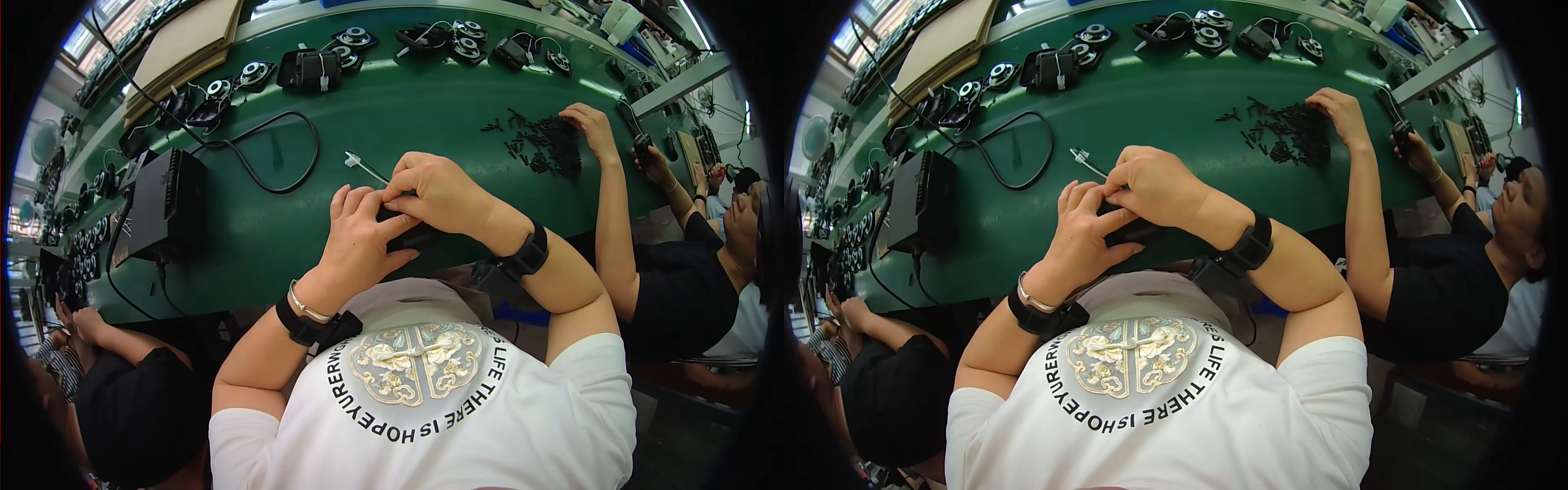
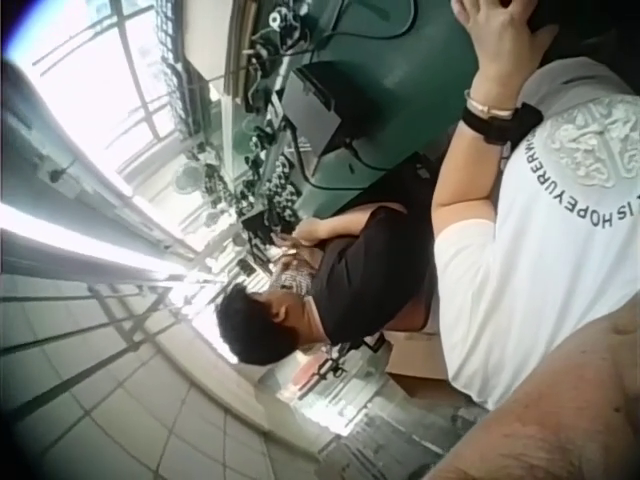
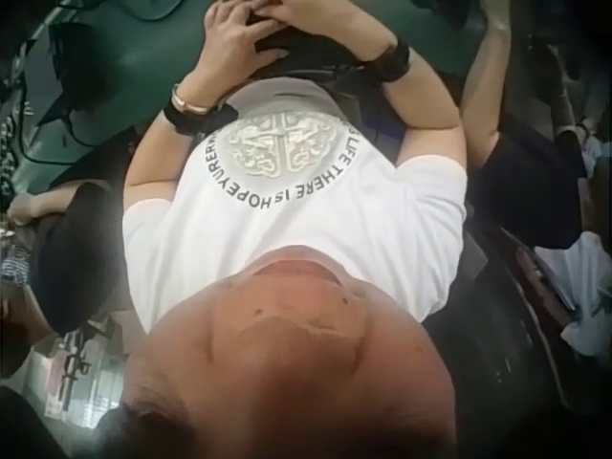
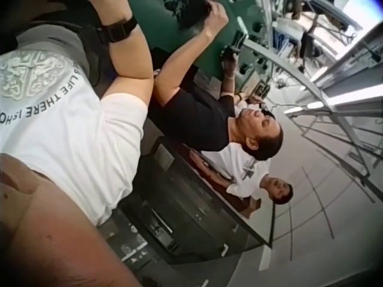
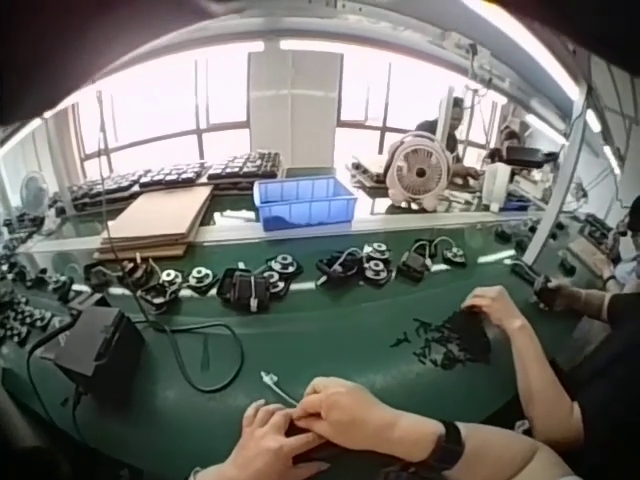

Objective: Assembling small electronic components by manually inserting parts and wires into black housings at a factory workstation.

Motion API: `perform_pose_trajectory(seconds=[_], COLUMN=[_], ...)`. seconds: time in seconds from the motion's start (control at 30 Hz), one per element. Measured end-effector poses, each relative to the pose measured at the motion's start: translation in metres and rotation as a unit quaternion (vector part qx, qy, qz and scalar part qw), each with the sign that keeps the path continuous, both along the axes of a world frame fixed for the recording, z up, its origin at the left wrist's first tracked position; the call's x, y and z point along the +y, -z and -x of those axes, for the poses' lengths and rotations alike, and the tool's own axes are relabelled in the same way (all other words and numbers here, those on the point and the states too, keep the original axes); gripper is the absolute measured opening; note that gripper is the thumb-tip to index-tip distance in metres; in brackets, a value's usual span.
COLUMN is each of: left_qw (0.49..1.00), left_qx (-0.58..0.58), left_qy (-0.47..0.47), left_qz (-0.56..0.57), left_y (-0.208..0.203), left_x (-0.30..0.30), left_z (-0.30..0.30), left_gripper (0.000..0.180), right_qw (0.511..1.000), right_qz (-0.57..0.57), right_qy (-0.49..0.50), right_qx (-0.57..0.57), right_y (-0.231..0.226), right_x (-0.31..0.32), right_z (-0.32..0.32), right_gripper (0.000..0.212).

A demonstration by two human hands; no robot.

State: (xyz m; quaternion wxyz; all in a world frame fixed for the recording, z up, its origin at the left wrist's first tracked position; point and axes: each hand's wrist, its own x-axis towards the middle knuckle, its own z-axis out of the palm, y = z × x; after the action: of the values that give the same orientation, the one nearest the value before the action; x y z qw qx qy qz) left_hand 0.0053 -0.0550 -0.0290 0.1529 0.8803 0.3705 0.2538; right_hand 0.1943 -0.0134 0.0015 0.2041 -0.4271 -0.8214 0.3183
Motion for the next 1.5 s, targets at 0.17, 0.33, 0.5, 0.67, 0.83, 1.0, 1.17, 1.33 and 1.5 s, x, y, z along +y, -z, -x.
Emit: perform_pose_trajectory(seconds=[0.17,0.33,0.5,0.67,0.83,1.0,1.17,1.33,1.5], left_qw=[0.998,0.995,0.978,0.977,0.936,0.916,0.902,0.893,0.899], left_qx=[-0.030,-0.086,-0.197,-0.115,-0.037,0.017,0.100,0.170,0.190], left_qy=[0.023,0.025,-0.050,-0.177,-0.348,-0.391,-0.409,-0.408,-0.385], left_qz=[0.056,0.045,0.056,0.034,0.039,0.086,0.093,0.083,0.087], left_y=[-0.024,-0.052,-0.085,-0.100,-0.063,-0.054,-0.053,-0.056,-0.058], left_x=[0.005,0.066,0.194,0.302,0.373,0.395,0.401,0.396,0.395], left_z=[-0.006,-0.011,-0.034,-0.077,-0.134,-0.174,-0.184,-0.192,-0.200], left_gripper=[0.054,0.058,0.058,0.063,0.064,0.056,0.050,0.050,0.047], right_qw=[0.989,0.961,0.934,0.916,0.909,0.909,0.913,0.916,0.925], right_qz=[-0.045,-0.031,-0.046,-0.125,-0.230,-0.208,-0.202,-0.194,-0.213], right_qy=[-0.005,0.180,0.263,0.320,0.309,0.319,0.303,0.291,0.273], right_qx=[0.143,0.206,0.237,0.208,0.159,0.172,0.184,0.194,0.160], right_y=[-0.010,-0.008,0.007,0.004,-0.005,-0.005,-0.006,-0.005,-0.034], right_x=[-0.014,-0.037,-0.061,-0.066,-0.055,-0.052,-0.048,-0.043,-0.021], right_z=[-0.033,-0.094,-0.129,-0.135,-0.136,-0.149,-0.155,-0.159,-0.169], right_gripper=[0.019,0.014,0.007,0.005,0.007,0.010,0.012,0.013,0.016])
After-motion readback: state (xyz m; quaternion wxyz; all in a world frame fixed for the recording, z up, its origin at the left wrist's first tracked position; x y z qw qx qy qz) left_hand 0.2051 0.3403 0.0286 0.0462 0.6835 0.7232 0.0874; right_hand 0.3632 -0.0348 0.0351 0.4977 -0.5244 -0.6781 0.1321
